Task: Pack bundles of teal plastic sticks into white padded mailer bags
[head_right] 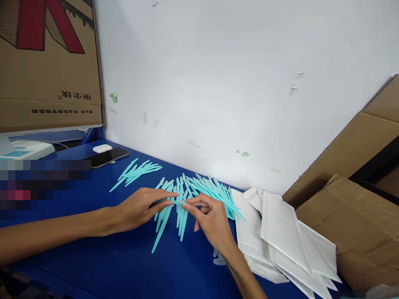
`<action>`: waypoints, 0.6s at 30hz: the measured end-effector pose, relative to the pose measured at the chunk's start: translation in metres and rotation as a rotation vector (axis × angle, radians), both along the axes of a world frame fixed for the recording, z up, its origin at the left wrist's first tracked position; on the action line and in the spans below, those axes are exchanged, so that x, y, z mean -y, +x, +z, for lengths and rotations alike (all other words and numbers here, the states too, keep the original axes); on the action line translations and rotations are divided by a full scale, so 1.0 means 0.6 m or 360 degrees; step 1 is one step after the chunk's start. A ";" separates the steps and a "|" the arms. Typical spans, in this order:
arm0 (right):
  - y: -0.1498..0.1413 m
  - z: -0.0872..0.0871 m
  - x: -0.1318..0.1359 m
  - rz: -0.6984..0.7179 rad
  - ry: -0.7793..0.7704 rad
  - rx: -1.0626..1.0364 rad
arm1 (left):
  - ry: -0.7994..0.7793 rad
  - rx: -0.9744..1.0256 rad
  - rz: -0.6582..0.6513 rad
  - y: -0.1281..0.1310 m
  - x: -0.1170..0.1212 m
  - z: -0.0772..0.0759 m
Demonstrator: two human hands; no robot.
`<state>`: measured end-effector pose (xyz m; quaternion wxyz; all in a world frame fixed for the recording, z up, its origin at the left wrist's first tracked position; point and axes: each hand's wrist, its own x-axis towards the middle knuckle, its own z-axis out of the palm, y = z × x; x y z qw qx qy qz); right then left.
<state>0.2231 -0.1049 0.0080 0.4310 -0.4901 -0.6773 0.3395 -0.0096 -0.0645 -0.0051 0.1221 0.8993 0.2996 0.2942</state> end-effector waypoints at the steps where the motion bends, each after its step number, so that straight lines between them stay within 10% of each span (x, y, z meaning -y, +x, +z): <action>1: -0.002 -0.002 0.000 0.0010 -0.0002 -0.0014 | -0.0011 -0.0008 0.0018 0.000 0.002 0.001; 18: -0.003 -0.015 0.003 0.0019 -0.0070 -0.0053 | 0.0286 -0.0007 -0.0127 -0.003 -0.006 -0.020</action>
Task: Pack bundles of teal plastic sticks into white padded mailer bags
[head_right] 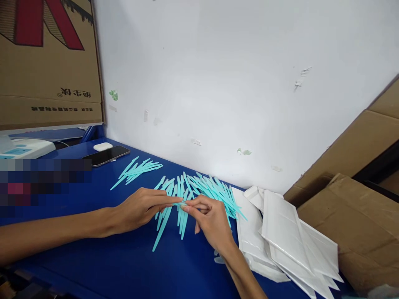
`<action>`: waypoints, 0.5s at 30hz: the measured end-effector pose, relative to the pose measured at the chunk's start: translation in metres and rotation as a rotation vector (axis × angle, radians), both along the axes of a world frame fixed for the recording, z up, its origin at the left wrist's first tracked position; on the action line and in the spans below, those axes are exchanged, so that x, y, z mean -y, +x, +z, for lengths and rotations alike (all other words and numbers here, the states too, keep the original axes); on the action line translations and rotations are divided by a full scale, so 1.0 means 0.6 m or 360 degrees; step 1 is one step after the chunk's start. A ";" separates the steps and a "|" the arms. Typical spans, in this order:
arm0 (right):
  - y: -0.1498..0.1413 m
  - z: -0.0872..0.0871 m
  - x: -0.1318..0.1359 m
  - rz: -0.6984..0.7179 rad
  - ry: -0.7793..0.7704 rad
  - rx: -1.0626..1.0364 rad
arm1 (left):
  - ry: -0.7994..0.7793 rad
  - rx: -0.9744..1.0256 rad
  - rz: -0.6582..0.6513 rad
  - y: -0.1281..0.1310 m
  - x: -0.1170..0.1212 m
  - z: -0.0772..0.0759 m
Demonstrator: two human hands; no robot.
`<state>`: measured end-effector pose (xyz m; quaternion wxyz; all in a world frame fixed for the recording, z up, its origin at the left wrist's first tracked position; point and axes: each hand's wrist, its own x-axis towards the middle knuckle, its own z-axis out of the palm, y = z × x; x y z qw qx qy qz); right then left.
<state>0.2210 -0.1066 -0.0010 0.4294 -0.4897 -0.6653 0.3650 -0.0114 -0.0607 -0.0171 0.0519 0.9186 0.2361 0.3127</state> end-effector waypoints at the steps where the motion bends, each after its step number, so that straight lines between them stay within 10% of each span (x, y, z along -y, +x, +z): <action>1: 0.000 -0.001 0.000 -0.0004 0.0002 0.0000 | -0.0002 -0.0001 0.0006 -0.001 0.000 0.000; 9: 0.000 0.008 -0.002 -0.0047 0.0106 0.0206 | 0.0300 -0.0044 0.0057 -0.004 -0.005 0.013; 15: 0.027 0.022 -0.010 -0.0543 0.0606 0.0965 | 0.0417 -0.0189 0.0718 -0.021 -0.039 0.042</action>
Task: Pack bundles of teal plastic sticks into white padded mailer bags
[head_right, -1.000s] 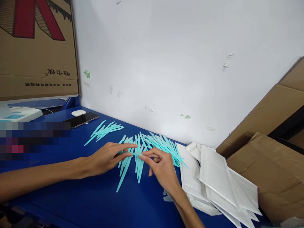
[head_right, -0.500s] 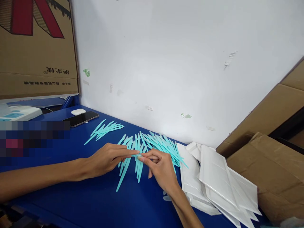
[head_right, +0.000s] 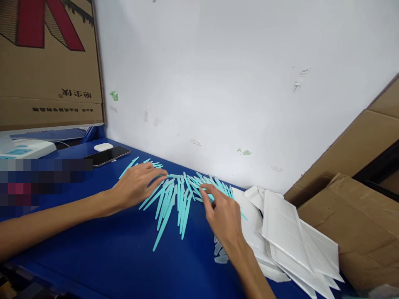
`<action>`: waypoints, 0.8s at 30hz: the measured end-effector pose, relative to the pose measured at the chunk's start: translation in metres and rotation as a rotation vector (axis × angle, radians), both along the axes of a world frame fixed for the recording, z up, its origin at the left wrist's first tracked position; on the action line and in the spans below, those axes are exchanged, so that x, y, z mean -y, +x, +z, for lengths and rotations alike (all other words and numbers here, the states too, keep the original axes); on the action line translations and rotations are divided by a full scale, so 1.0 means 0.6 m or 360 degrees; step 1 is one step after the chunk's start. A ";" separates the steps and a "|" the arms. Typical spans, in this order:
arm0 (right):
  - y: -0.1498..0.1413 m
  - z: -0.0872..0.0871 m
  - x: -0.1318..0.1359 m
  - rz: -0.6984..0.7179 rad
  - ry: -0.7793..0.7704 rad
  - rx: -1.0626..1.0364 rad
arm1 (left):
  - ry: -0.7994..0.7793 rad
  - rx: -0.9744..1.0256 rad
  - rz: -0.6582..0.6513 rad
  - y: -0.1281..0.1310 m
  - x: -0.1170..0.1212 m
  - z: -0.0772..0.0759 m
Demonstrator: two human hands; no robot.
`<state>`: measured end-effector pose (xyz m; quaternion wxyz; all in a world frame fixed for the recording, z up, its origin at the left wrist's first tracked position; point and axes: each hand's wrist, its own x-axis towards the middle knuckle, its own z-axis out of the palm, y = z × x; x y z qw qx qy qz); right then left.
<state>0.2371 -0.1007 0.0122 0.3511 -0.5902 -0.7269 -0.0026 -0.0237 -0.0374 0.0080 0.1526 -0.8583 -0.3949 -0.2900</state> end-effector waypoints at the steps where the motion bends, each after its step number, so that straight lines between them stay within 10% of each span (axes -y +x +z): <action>1: 0.007 0.001 -0.002 -0.0077 0.0061 0.0084 | -0.0060 -0.0072 0.0146 -0.004 -0.007 0.003; 7: 0.048 0.004 -0.018 -0.0315 0.0130 0.0358 | -0.0447 -0.0376 0.0573 -0.022 -0.026 -0.001; 24: 0.106 -0.063 -0.051 -0.0239 -0.0524 0.0592 | -0.0616 -0.0262 0.0330 -0.022 -0.020 -0.032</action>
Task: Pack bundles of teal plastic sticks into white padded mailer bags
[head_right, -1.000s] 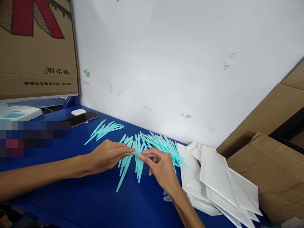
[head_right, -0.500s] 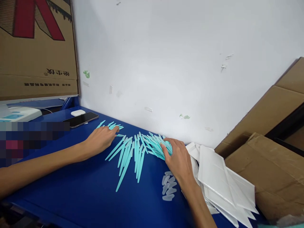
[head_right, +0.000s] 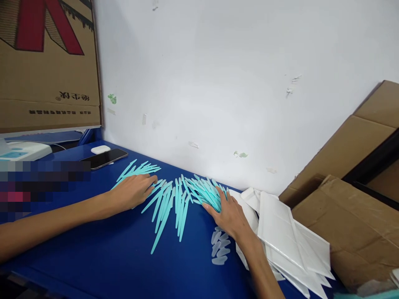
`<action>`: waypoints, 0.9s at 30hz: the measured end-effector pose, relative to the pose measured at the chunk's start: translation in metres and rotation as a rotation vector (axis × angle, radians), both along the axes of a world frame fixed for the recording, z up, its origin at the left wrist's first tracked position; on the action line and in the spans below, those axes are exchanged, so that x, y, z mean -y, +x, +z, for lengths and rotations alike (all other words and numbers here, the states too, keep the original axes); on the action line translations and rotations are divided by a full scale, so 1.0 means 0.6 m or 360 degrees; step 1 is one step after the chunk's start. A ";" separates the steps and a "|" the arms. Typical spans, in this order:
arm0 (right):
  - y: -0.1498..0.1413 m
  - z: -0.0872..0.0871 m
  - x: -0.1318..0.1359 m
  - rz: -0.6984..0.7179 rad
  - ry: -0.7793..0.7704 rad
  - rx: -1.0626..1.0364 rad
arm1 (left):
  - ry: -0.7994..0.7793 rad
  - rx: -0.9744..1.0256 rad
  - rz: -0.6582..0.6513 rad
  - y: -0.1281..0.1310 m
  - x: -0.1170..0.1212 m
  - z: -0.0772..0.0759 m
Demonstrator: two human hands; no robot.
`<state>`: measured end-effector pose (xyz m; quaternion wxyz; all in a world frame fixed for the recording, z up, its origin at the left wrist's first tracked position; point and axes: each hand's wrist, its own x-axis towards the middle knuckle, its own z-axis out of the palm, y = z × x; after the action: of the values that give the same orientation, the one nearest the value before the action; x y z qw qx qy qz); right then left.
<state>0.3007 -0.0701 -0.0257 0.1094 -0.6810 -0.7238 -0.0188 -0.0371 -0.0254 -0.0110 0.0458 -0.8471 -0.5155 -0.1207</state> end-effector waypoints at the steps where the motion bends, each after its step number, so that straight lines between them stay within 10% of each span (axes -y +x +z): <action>1: 0.000 -0.004 -0.001 0.0008 0.0001 0.0018 | -0.0006 0.0003 -0.0010 0.001 0.001 0.000; 27: -0.042 0.010 0.008 0.0092 0.0010 0.0112 | -0.0355 0.0402 -0.0417 0.029 0.046 0.013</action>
<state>0.2757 -0.0746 -0.0194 0.0865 -0.6584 -0.7465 -0.0417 -0.0197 -0.0532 -0.0033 -0.1293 -0.8849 -0.4127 -0.1730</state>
